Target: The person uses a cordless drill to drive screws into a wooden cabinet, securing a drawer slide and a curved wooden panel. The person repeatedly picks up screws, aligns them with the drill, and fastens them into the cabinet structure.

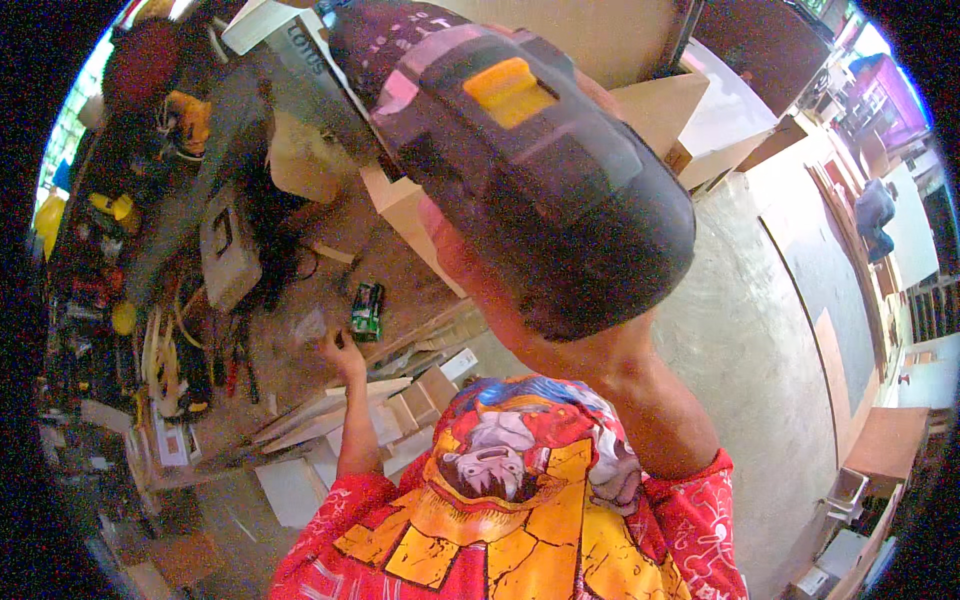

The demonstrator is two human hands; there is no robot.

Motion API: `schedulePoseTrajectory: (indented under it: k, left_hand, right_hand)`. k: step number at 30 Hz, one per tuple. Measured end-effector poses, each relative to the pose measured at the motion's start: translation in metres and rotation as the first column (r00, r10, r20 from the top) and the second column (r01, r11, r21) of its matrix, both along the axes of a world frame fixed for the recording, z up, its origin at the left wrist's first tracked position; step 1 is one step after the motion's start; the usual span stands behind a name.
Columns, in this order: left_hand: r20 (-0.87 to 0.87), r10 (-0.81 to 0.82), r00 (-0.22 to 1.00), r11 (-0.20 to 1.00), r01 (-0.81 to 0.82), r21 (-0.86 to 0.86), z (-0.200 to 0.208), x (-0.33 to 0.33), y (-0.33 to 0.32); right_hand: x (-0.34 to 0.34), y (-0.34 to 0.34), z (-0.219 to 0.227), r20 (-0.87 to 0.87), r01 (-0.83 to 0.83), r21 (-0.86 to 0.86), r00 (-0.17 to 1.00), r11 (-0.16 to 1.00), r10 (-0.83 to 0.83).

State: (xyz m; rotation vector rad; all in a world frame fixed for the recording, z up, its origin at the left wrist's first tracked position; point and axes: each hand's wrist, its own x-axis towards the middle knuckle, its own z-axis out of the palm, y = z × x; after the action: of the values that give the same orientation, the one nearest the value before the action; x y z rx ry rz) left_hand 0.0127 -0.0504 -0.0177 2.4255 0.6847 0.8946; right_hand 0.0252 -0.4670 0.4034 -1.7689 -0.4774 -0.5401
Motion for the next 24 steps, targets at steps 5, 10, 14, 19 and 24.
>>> schedulePoseTrajectory:
  k: [5, 10, 14, 19, 24]
  left_hand:
    - [-0.055, -0.048, 0.997, 0.993, 0.042, -0.108, -0.004, 0.000, 0.002]
    - [0.146, 0.015, 0.989, 0.995, -0.029, 0.093, 0.012, -0.010, -0.005]
    - [0.332, 0.088, 0.939, 0.960, 0.010, -0.281, 0.086, 0.003, -0.061]
    - [0.624, -0.177, 0.762, 0.653, 0.565, -0.504, 0.297, 0.013, -0.187]
    - [0.834, -0.231, 0.501, -0.355, 0.754, -0.552, 0.420, 0.047, -0.264]
  right_hand:
    - [0.000, 0.006, 0.000, 0.110, 0.008, -0.037, 0.994, 0.999, -0.004]
    - [0.003, 0.006, 0.009, 0.068, 0.035, -0.072, 0.997, 0.997, -0.030]
    - [0.003, 0.007, 0.002, -0.013, 0.062, 0.116, 0.998, 0.991, -0.061]
    - [0.002, 0.004, 0.013, 0.110, 0.152, -0.130, 0.984, 0.980, -0.139]
    - [-0.001, 0.003, 0.026, 0.146, 0.181, -0.125, 0.976, 0.976, -0.162]
